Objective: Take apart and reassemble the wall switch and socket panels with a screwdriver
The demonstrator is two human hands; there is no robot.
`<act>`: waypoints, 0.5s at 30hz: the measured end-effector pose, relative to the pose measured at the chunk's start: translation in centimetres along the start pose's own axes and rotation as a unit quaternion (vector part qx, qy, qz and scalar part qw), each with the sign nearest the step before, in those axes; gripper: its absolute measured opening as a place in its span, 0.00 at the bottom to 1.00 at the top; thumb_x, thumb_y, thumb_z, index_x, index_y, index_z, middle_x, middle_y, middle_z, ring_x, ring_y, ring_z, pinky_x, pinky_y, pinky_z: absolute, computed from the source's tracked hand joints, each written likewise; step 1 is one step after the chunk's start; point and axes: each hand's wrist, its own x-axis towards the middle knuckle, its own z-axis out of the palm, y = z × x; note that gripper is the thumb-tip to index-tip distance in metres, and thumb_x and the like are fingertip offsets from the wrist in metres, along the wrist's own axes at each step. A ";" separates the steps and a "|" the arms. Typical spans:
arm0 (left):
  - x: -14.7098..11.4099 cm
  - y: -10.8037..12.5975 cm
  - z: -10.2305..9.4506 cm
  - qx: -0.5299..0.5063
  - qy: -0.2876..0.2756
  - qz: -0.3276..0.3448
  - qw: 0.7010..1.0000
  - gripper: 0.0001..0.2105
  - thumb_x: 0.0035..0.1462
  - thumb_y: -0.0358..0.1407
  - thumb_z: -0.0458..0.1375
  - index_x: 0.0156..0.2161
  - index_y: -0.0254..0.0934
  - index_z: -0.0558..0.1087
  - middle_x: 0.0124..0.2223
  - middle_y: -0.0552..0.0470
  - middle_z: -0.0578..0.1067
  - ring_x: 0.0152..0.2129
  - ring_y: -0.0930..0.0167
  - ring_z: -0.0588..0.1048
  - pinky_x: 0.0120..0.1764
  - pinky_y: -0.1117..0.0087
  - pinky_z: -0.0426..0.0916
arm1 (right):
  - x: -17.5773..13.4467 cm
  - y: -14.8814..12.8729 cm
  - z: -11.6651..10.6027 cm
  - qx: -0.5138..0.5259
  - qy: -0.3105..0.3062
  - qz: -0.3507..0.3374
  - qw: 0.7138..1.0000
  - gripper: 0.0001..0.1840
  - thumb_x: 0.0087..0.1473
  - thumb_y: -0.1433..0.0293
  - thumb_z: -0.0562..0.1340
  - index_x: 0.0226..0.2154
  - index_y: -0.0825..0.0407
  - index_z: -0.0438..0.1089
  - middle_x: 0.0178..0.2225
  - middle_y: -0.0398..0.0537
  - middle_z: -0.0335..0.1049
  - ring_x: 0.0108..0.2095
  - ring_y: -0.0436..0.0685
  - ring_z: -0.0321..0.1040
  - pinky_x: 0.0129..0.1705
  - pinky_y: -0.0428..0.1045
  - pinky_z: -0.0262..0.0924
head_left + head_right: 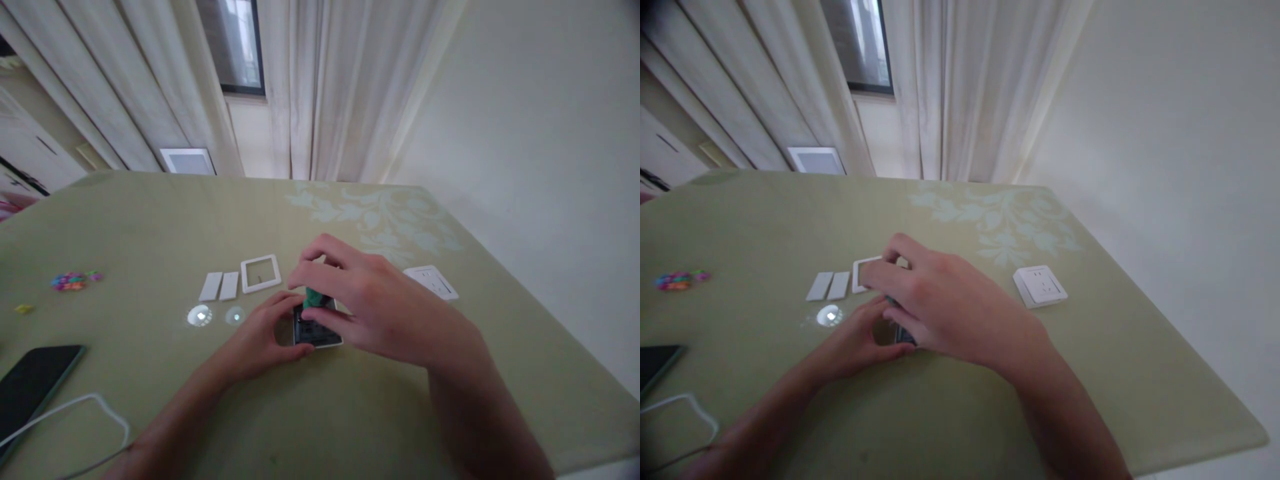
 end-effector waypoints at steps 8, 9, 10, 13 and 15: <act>0.5 -0.9 0.5 -0.008 0.001 0.004 1.000 0.28 0.55 0.43 0.74 0.60 0.44 0.76 0.55 0.47 0.80 0.49 0.58 0.80 0.52 0.57 0.78 | 3.8 -1.7 -2.7 -0.285 -0.227 -0.098 0.926 0.10 0.70 0.75 0.62 0.39 0.51 0.79 0.36 0.48 0.77 0.32 0.54 0.69 0.29 0.51 0.46; 0.6 -1.0 0.6 -0.006 0.008 0.008 1.000 0.28 0.54 0.44 0.74 0.59 0.44 0.76 0.54 0.47 0.81 0.49 0.58 0.80 0.52 0.57 0.78 | 4.6 -1.8 -2.9 -0.301 -0.257 -0.131 0.909 0.12 0.70 0.75 0.61 0.39 0.50 0.80 0.35 0.48 0.78 0.32 0.54 0.69 0.30 0.51 0.45; 0.6 -1.1 0.6 -0.006 0.012 0.012 1.000 0.28 0.54 0.44 0.74 0.59 0.44 0.77 0.53 0.47 0.81 0.48 0.57 0.80 0.52 0.57 0.77 | 5.3 -1.9 -3.0 -0.310 -0.280 -0.150 0.896 0.12 0.70 0.74 0.61 0.39 0.50 0.81 0.33 0.48 0.78 0.32 0.55 0.70 0.30 0.51 0.46; 0.7 -1.4 0.9 -0.012 0.011 0.012 1.000 0.30 0.53 0.45 0.74 0.60 0.43 0.76 0.54 0.46 0.80 0.49 0.57 0.81 0.53 0.56 0.77 | 7.2 -1.8 -3.0 -0.303 -0.307 -0.068 0.900 0.12 0.66 0.64 0.66 0.37 0.52 0.83 0.30 0.52 0.80 0.32 0.58 0.73 0.32 0.51 0.50; 0.8 -1.5 1.1 -0.020 0.010 0.011 1.000 0.32 0.53 0.46 0.74 0.61 0.43 0.75 0.57 0.45 0.79 0.51 0.57 0.80 0.54 0.56 0.77 | 8.2 -1.7 -2.8 -0.269 -0.323 0.056 0.906 0.16 0.62 0.59 0.69 0.36 0.56 0.83 0.29 0.54 0.81 0.31 0.58 0.73 0.31 0.51 0.52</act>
